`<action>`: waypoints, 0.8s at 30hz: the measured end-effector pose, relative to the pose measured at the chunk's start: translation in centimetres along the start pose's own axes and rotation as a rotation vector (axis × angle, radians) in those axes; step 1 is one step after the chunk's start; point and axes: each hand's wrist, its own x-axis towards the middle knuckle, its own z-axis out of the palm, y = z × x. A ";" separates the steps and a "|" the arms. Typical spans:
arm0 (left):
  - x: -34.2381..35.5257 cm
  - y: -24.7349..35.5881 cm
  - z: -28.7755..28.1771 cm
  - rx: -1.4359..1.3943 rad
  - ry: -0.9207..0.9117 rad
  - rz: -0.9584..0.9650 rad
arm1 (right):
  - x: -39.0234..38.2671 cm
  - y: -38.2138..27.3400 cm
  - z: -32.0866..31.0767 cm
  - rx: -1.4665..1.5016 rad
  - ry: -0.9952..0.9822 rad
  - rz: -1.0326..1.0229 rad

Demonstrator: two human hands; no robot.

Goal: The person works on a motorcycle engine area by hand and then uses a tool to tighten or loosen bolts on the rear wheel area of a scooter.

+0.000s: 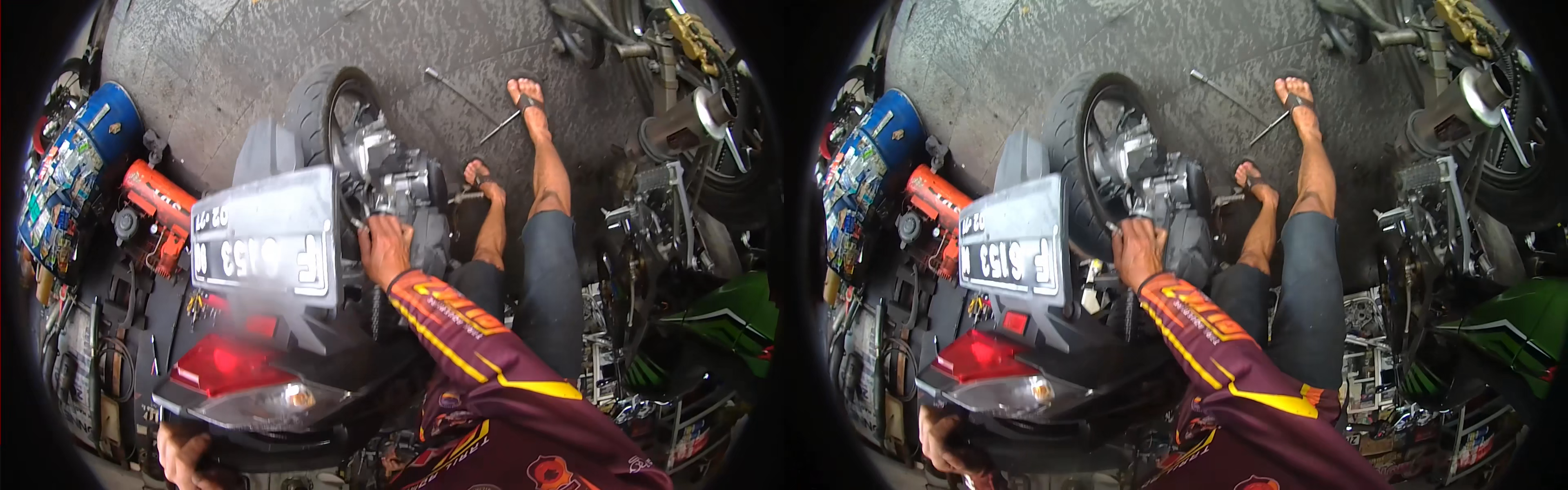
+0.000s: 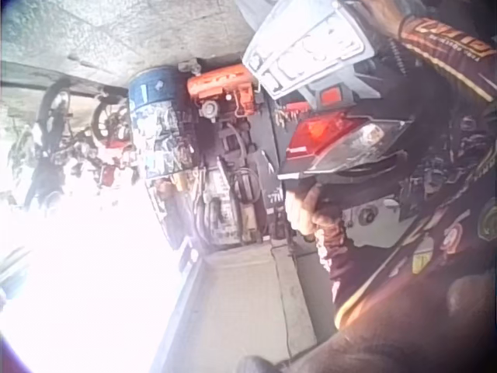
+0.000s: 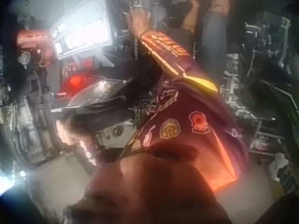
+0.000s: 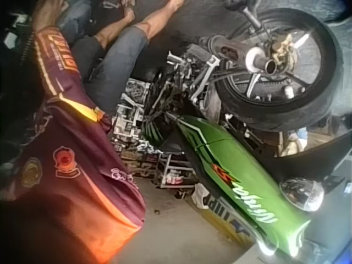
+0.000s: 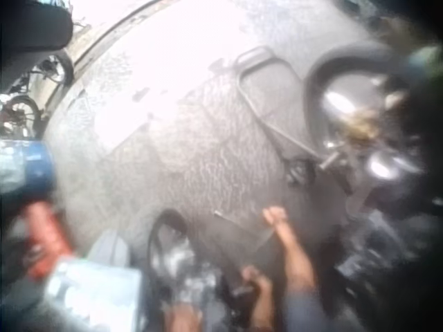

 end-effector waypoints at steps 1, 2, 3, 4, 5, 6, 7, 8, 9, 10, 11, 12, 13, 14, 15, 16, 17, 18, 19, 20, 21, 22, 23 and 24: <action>0.2 -0.3 0.4 -0.012 0.023 -0.003 | 0.0 -0.1 0.0 -0.028 -0.024 0.025; 0.4 0.4 -0.3 0.015 -0.069 -0.087 | 0.0 -0.1 -0.1 -0.005 -0.035 0.029; 0.6 0.4 -0.2 0.018 -0.066 -0.086 | -0.2 0.0 0.0 -0.003 -0.034 0.026; 0.6 0.2 -0.1 -0.018 -0.066 -0.075 | -0.4 0.0 0.0 0.010 -0.010 0.037; 0.6 -0.1 0.0 -0.054 -0.066 -0.065 | -0.6 0.1 0.0 0.022 0.014 0.048; 0.8 -0.9 0.0 -0.057 -0.098 0.024 | -0.2 0.4 0.1 0.002 -0.004 0.056; 1.0 -1.0 0.4 -0.058 -0.095 0.023 | 0.2 0.8 0.1 0.001 -0.004 0.053; 1.6 -0.3 -0.3 -0.027 -0.088 0.005 | 0.2 0.0 0.6 0.027 -0.020 0.048; 1.7 -0.3 0.1 -0.036 -0.068 -0.011 | 0.3 0.4 0.6 0.015 -0.022 0.046; 2.1 -0.2 0.9 -0.061 -0.032 -0.010 | 0.4 0.6 0.7 0.010 0.057 0.028; 2.1 -0.6 1.1 -0.067 -0.030 -0.011 | 0.8 1.1 0.7 0.004 0.058 0.028; 2.3 -0.9 1.1 -0.079 -0.028 -0.020 | 1.4 1.6 0.5 -0.040 0.063 0.053; 2.5 -1.1 1.1 -0.092 -0.026 -0.028 | 1.7 2.0 0.3 -0.084 0.069 0.077; 2.9 -0.7 1.3 -0.082 -0.040 -0.067 | 1.6 2.3 0.1 -0.089 0.057 0.065; 3.3 -0.6 1.4 -0.078 -0.038 -0.067 | 1.7 2.3 0.3 -0.086 0.057 0.062; 3.8 -0.5 1.5 -0.087 -0.055 -0.052 | 1.8 2.3 0.4 -0.074 0.064 0.061; 4.2 -0.5 1.7 -0.095 -0.073 -0.037 | 1.9 2.3 0.5 -0.062 0.071 0.060; 4.5 -0.7 1.7 -0.089 -0.090 -0.048 | 2.1 2.4 0.4 -0.063 0.072 0.064; 4.6 -0.9 1.8 -0.092 -0.093 -0.046 | 2.4 2.6 0.3 -0.086 0.081 0.071; 4.7 -1.0 2.0 -0.079 -0.084 -0.057 | 2.5 2.7 0.1 -0.109 0.092 0.078; 4.9 -1.2 2.3 -0.063 -0.072 -0.064 | 2.7 2.6 0.2 -0.107 0.097 0.080; 4.8 -1.5 2.3 -0.121 -0.069 -0.115 | 2.8 2.6 0.5 -0.107 0.102 0.091; 4.9 -1.7 2.3 -0.122 -0.070 -0.108 | 2.9 2.6 0.7 -0.108 0.106 0.103; 5.2 -2.0 2.4 -0.085 -0.092 -0.088 | 3.1 2.8 0.7 -0.119 0.078 0.133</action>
